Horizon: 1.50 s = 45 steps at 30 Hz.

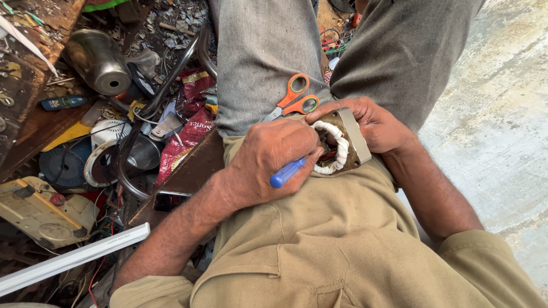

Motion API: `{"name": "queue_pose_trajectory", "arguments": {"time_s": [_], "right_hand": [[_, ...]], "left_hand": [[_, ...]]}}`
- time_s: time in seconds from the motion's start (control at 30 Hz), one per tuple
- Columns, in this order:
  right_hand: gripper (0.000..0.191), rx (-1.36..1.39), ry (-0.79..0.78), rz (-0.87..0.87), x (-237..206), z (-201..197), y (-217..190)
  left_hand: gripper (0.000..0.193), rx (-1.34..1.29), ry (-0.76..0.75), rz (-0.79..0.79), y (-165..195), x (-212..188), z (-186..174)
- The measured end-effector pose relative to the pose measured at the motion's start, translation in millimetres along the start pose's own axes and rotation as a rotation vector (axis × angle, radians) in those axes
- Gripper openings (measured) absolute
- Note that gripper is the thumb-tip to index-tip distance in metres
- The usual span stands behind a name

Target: The person sits on the floor and uses a screwdriver to adjust a small electrical component with white insulation. They cut a strip of cardboard with scissors and insert it into the component, then continue adjusting the internal parts with their fingers.

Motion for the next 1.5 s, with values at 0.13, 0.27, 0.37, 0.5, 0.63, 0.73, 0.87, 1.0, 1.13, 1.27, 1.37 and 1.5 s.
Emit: {"name": "queue_pose_trajectory", "arguments": {"time_s": [0.13,0.27,0.37,0.5,0.63,0.73,0.87,1.0,1.13,1.27,1.37,1.5], "right_hand": [[0.043,-0.023,-0.002,-0.035,0.9,1.6,-1.5],[0.039,-0.089,-0.056,-0.154,3.8,9.0,-7.7],[0.037,-0.072,-0.021,-0.121,4.0,11.4,-9.0],[0.037,-0.02,-0.003,-0.094,5.3,12.0,-8.9],[0.032,0.035,-0.054,-0.135,5.7,12.4,-12.0],[0.033,0.111,-0.049,-0.128,3.4,13.9,-13.2],[0.034,0.112,-0.109,-0.198,-0.9,16.3,-17.8],[0.034,0.146,-0.105,-0.18,4.3,16.1,-14.1],[0.035,0.199,-0.112,-0.139,8.4,12.5,-12.9],[0.037,0.249,-0.113,-0.098,10.3,8.9,-13.1],[0.038,0.24,-0.103,-0.033,13.8,5.6,-10.4],[0.04,0.2,-0.125,-0.047,15.9,4.6,-10.1]], "left_hand": [[0.019,0.01,0.006,-0.031,3.1,-3.1,-2.7],[0.018,0.034,0.048,-0.049,14.8,-6.7,-5.6],[0.018,0.035,0.075,-0.074,21.3,-9.3,-10.2],[0.018,0.035,0.068,-0.1,22.2,-4.7,-12.1],[0.016,-0.108,0.117,-0.148,30.8,-0.8,-19.9],[0.018,-0.203,0.147,-0.203,38.3,-3.0,-29.4],[0.027,-0.114,0.01,-0.13,30.9,2.4,-32.1],[0.032,0.104,-0.33,-0.081,20.6,12.1,-23.7],[0.028,0.14,-0.458,-0.097,10.5,27.8,-27.3],[0.038,0.178,-0.524,-0.112,2.5,40.1,-25.3],[0.036,0.217,-0.548,-0.09,-0.8,45.4,-22.2],[0.03,0.217,-0.573,-0.043,0.4,47.8,-21.9]]}}
Point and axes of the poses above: each hand's wrist, its own x-axis towards the middle knuckle, its own z-axis out of the palm, y = z × x, the point moved 3 cm from there along x, towards the middle knuckle, and after that the axes turned 5 degrees about -x, right-handed, at the moved point
